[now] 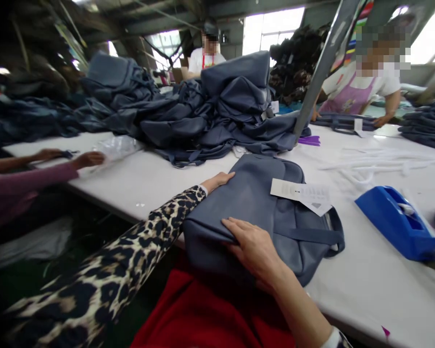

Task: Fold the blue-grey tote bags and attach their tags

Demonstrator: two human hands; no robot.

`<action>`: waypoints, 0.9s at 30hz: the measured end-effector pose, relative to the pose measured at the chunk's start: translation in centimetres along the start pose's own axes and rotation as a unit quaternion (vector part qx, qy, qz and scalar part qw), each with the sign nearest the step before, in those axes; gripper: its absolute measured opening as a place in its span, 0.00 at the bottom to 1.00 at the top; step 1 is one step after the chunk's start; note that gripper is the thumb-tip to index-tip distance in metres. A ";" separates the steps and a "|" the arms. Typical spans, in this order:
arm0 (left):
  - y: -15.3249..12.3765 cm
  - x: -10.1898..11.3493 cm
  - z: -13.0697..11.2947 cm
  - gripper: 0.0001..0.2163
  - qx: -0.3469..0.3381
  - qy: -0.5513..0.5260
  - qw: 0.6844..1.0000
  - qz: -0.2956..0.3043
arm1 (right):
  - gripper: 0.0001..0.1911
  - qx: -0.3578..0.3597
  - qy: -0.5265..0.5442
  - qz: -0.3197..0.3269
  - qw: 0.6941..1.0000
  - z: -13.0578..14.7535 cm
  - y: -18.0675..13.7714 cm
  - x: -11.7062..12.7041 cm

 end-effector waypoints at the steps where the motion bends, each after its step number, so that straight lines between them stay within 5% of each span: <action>1: -0.3 0.1 0.2 0.18 0.012 -0.026 0.999 0.015 | 0.24 -0.003 0.010 -0.014 1.000 -0.7 -0.1 -0.4; 5: -3.9 0.9 2.4 0.24 0.004 -0.140 0.988 0.061 | 0.21 -0.009 0.053 -0.053 0.997 -3.9 -0.2 -2.1; 11: -15.8 1.6 8.4 0.28 -0.089 -0.244 0.965 0.018 | 0.22 -0.021 0.081 -0.058 0.995 -5.0 -0.6 -2.2; 15: -22.2 0.9 9.9 0.31 -0.188 -0.220 0.955 0.057 | 0.23 -0.031 0.086 -0.045 0.995 -4.8 -0.4 -1.1; 21: -23.8 0.8 9.6 0.40 -0.255 -0.114 0.954 0.108 | 0.22 -0.070 0.150 -0.097 0.981 -4.4 -0.6 -0.7; 27: -23.8 0.9 9.5 0.34 -0.323 -0.081 0.938 0.099 | 0.23 -0.083 0.137 -0.076 0.984 -4.6 -1.0 -1.0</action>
Point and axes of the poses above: each hand's wrist, its own y-axis towards the middle knuckle, its own x-axis out of the back of the hand, z = x × y, the point moved 4 cm from there along y, towards the middle knuckle, and after that the axes turned 2 degrees about -y, right-handed, at the moved point
